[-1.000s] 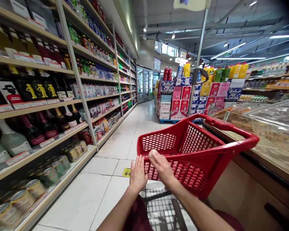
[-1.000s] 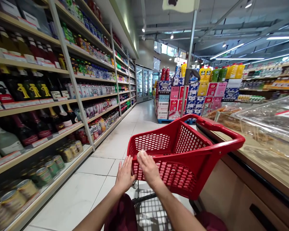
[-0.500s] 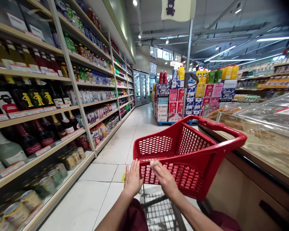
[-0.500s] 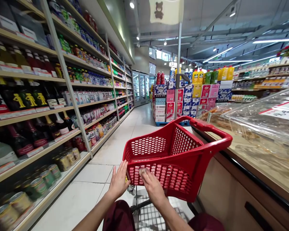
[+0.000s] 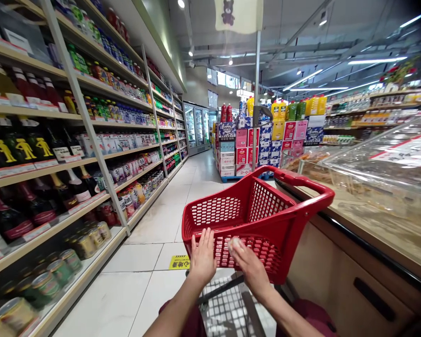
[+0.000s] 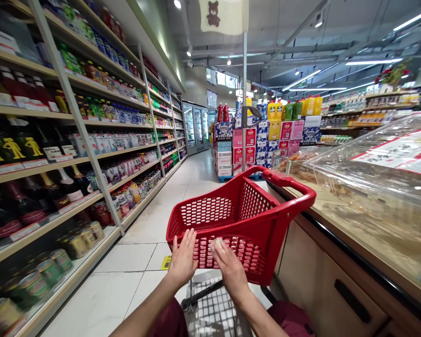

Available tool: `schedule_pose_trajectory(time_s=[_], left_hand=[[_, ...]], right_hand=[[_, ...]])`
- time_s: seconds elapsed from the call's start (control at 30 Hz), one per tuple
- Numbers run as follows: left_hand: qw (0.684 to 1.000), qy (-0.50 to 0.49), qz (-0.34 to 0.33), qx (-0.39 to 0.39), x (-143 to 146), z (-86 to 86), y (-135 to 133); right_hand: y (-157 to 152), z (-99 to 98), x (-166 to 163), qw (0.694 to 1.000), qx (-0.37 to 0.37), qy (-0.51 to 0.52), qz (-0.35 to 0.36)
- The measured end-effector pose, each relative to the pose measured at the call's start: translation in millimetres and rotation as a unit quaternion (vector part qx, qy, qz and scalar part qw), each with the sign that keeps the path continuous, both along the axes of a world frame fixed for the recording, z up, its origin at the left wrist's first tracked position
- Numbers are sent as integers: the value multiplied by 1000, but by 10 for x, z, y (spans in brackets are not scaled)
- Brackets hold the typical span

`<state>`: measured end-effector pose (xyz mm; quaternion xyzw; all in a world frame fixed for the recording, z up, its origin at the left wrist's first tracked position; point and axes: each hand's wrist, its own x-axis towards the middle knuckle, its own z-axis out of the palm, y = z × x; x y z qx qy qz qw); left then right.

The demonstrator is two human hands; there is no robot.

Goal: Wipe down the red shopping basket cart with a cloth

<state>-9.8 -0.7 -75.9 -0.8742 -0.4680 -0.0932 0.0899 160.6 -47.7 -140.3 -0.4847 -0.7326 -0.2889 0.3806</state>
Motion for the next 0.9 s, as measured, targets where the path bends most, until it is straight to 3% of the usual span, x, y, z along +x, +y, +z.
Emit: schedule_pose_trajectory(time_s=[0.13, 0.27, 0.43, 0.6, 0.77, 0.9], left_hand=[[1000, -15, 9, 18, 84, 28, -22], [1000, 6, -20, 10, 204, 50, -41], [1000, -16, 3, 10, 317, 120, -65], [999, -26, -33, -15, 449, 185, -96], [1000, -21, -10, -18, 535, 221, -80], [1000, -15, -23, -15, 598, 223, -89]], right_hand=[[1, 48, 129, 999, 24, 23, -23], [-37, 4, 204, 999, -6, -14, -30], [-72, 122, 377, 998, 2, 7, -63], [-107, 51, 513, 996, 0, -33, -83], [-124, 181, 729, 994, 11, 6, -107], [-174, 107, 912, 992, 24, -26, -117]])
